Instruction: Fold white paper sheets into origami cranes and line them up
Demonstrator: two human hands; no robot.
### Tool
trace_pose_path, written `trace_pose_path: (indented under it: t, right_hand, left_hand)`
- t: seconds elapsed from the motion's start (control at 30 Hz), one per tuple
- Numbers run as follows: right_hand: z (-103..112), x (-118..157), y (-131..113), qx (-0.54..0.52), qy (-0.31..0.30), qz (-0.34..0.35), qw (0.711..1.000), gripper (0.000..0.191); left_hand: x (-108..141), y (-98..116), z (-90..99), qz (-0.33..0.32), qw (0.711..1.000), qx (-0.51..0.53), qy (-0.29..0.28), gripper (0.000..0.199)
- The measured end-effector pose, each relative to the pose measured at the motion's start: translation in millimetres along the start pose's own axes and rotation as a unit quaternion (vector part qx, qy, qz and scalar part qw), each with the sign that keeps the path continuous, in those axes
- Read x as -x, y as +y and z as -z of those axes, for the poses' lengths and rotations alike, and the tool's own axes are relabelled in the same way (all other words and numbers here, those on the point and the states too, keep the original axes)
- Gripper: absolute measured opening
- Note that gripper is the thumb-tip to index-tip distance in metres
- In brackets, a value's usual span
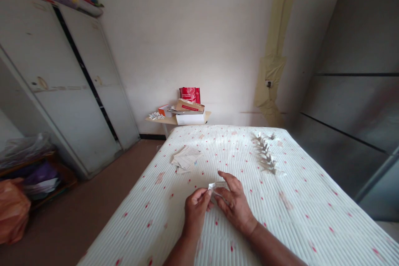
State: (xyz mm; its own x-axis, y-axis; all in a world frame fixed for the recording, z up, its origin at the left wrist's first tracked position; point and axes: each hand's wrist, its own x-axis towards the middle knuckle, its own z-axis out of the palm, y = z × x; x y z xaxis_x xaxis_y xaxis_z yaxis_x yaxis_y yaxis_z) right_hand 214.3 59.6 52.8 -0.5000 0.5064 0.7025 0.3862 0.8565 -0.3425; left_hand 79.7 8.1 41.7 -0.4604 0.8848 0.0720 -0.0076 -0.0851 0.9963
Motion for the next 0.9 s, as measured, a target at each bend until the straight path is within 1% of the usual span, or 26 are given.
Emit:
trace_pose_path:
  t: [0.13, 0.23, 0.4, 0.5, 0.57, 0.73, 0.9]
  right_hand:
    - [-2.2, 0.4, 1.7, 0.008, 0.005, 0.004, 1.000, 0.016]
    - [-2.6, 0.5, 1.4, 0.012, 0.007, 0.004, 1.000, 0.016]
    - [0.5, -1.8, -4.9, 0.027, 0.015, 0.017, 0.999, 0.015]
    - [2.7, -4.8, -10.6, 0.041, 0.010, 0.034, 0.999, 0.016]
    - [4.1, -6.4, -13.5, 0.045, 0.009, 0.042, 0.998, 0.016]
    - [7.5, -5.4, -13.3, 0.018, 0.002, 0.029, 0.999, 0.013]
    - [8.8, -3.2, -10.6, -0.003, -0.009, 0.027, 1.000, 0.019]
  left_hand:
    - [1.7, -0.1, -0.9, -0.004, 1.000, -0.010, -0.002, 0.035]
    - [2.4, 0.2, -1.0, -0.020, 1.000, -0.023, 0.003, 0.034]
    - [1.7, -3.1, -0.6, -0.082, 0.994, -0.073, 0.019, 0.026]
    - [0.9, -6.2, 0.2, -0.128, 0.985, -0.114, 0.017, 0.021]
    - [0.8, -7.3, 0.8, -0.148, 0.979, -0.136, 0.014, 0.019]
    - [2.2, -4.4, 1.6, -0.158, 0.975, -0.157, 0.011, 0.019]
    - [3.2, -1.3, 1.1, -0.154, 0.975, -0.160, 0.009, 0.020]
